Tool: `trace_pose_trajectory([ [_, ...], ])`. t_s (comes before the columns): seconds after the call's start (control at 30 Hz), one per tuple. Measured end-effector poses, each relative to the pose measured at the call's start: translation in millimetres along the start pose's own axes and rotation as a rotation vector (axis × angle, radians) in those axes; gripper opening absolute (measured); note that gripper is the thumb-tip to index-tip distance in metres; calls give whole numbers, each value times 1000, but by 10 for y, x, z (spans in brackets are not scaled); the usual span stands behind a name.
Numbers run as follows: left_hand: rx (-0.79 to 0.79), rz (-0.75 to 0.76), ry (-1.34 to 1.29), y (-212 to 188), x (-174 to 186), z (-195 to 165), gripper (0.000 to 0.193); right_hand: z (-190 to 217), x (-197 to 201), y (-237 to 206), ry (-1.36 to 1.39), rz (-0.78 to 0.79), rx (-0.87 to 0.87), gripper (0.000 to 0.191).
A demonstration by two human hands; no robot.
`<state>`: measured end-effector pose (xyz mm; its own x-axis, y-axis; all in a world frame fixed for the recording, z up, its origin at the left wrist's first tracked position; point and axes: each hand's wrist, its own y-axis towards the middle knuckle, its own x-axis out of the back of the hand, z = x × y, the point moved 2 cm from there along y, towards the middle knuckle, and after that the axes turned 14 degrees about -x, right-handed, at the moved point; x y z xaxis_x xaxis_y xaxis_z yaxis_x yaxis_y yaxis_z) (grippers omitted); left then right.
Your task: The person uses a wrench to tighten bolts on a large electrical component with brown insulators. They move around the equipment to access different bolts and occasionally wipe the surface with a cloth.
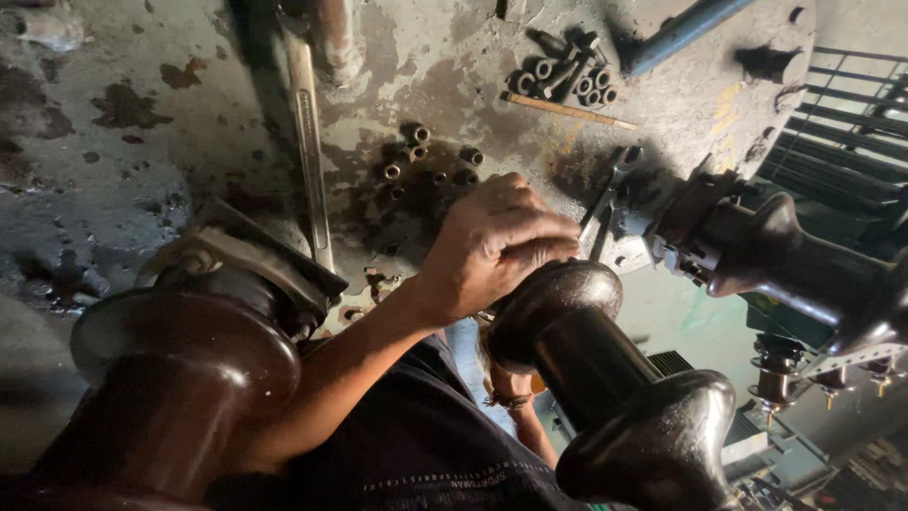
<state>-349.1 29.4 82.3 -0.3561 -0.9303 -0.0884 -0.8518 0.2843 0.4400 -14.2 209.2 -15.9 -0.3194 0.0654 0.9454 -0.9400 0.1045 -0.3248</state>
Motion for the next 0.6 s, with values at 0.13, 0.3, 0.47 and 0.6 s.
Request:
trace_pose_trajectory([
  [0.13, 93, 164, -42, 8, -104, 45, 12, -30, -54, -7, 32, 87, -52, 48],
  [0.3, 113, 277, 103, 113, -150, 137, 19, -113, -46, -11, 269, 55, -103, 46],
  [0.47, 193, 321, 114, 205, -271, 223, 16, -196, -101, 44, 80, 158, -195, 48],
  [0.6, 120, 310, 138, 181, -299, 243, 14, -155, -113, 97, 422, 93, -301, 47],
])
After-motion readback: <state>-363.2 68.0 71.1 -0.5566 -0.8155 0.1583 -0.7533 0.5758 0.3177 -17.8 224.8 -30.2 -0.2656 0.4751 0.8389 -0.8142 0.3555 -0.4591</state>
